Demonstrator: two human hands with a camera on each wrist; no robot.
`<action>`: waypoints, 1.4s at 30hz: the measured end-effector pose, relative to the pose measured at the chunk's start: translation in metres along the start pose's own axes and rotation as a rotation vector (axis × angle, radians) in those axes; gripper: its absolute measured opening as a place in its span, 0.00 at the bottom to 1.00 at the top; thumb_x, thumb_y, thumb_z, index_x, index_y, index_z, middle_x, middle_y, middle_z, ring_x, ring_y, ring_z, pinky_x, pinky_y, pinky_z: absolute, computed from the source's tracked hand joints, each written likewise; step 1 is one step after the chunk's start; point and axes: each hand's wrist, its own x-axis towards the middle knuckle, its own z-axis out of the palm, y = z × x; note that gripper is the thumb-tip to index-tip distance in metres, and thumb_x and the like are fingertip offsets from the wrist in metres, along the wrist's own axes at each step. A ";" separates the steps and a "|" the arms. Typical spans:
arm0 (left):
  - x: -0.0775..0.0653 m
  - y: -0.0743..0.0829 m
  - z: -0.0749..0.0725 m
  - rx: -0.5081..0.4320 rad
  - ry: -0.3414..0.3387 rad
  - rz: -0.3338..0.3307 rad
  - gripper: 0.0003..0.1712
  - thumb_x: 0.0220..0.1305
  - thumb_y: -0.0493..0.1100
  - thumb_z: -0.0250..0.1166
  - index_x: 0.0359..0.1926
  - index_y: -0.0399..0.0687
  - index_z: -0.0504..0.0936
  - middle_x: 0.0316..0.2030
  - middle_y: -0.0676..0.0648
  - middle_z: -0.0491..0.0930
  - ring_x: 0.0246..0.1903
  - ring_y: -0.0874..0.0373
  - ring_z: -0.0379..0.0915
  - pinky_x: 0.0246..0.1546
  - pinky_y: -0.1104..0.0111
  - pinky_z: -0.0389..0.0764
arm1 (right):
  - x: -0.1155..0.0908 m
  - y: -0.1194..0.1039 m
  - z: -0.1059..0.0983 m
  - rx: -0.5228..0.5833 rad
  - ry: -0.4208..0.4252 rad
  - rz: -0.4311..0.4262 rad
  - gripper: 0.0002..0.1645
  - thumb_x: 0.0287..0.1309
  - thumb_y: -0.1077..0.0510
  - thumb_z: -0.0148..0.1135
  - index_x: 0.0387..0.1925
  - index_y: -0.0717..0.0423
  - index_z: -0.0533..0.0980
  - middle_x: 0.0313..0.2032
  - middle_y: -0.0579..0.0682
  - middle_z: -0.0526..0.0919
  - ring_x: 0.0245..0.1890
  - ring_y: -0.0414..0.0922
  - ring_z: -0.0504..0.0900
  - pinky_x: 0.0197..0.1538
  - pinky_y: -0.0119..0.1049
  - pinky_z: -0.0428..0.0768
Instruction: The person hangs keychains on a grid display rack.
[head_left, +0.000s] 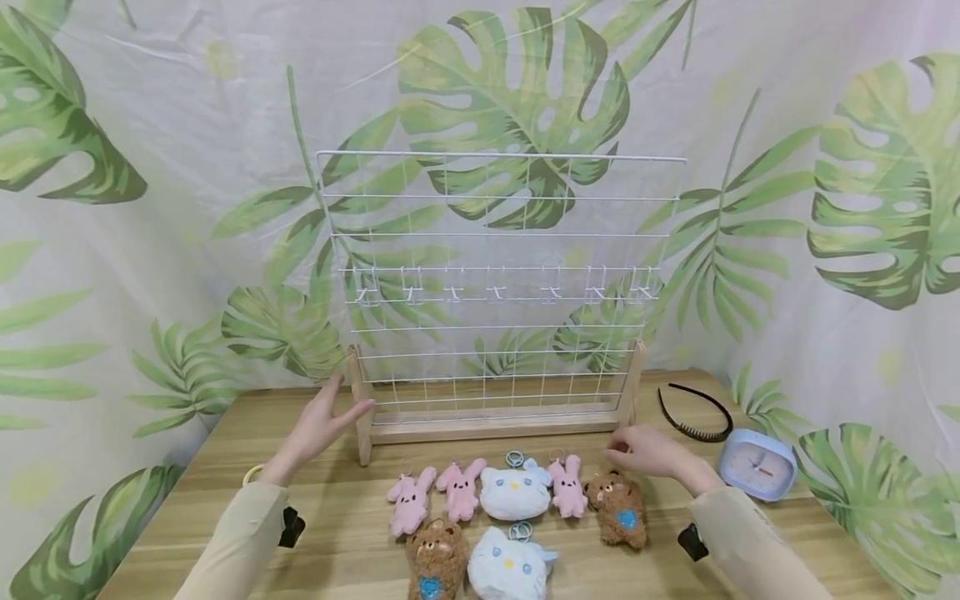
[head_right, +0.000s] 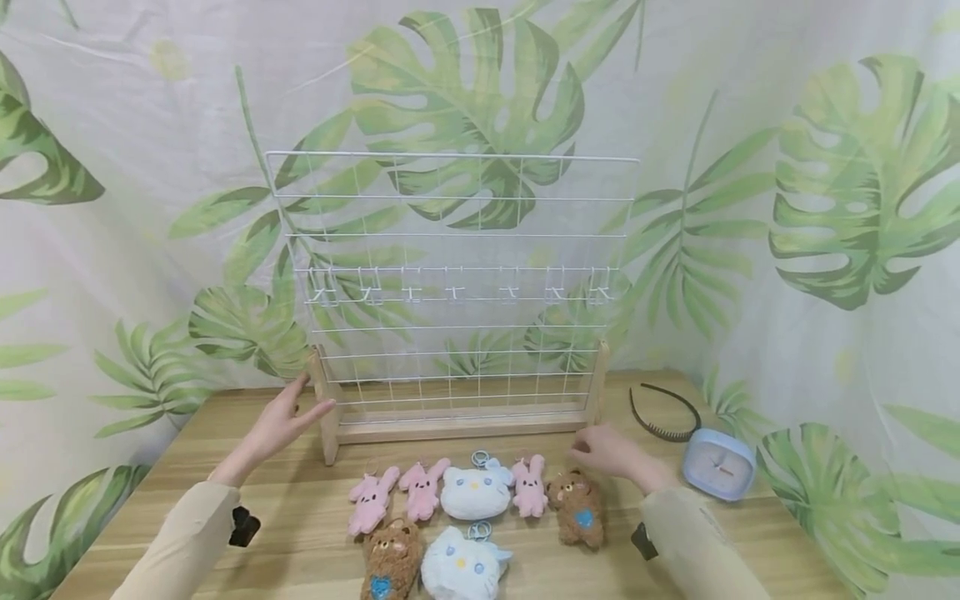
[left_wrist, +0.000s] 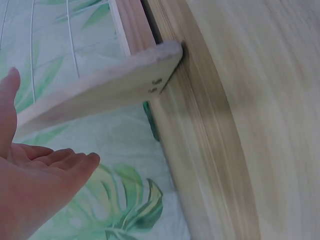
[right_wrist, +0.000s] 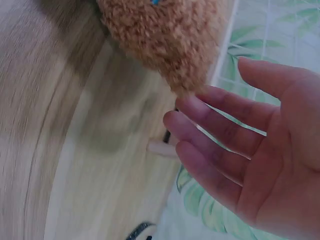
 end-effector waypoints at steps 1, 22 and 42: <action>0.000 0.000 0.002 -0.005 0.000 0.001 0.56 0.71 0.63 0.56 0.76 0.29 0.38 0.75 0.23 0.43 0.71 0.24 0.47 0.71 0.34 0.57 | 0.003 0.001 0.002 0.003 -0.019 0.009 0.15 0.69 0.51 0.58 0.30 0.54 0.81 0.21 0.40 0.79 0.20 0.32 0.71 0.25 0.27 0.71; 0.003 -0.003 0.025 -0.013 0.133 0.048 0.10 0.72 0.38 0.57 0.40 0.31 0.73 0.40 0.29 0.83 0.44 0.37 0.83 0.40 0.55 0.87 | 0.020 -0.005 0.024 0.061 -0.171 0.137 0.30 0.69 0.48 0.56 0.11 0.43 0.61 0.10 0.37 0.57 0.13 0.35 0.55 0.20 0.25 0.57; 0.006 -0.004 0.028 -0.038 0.145 0.081 0.08 0.72 0.36 0.58 0.40 0.31 0.74 0.48 0.23 0.80 0.52 0.31 0.79 0.49 0.48 0.86 | 0.017 -0.004 0.019 0.126 -0.201 0.073 0.30 0.70 0.50 0.56 0.10 0.43 0.60 0.10 0.36 0.57 0.13 0.34 0.54 0.21 0.24 0.55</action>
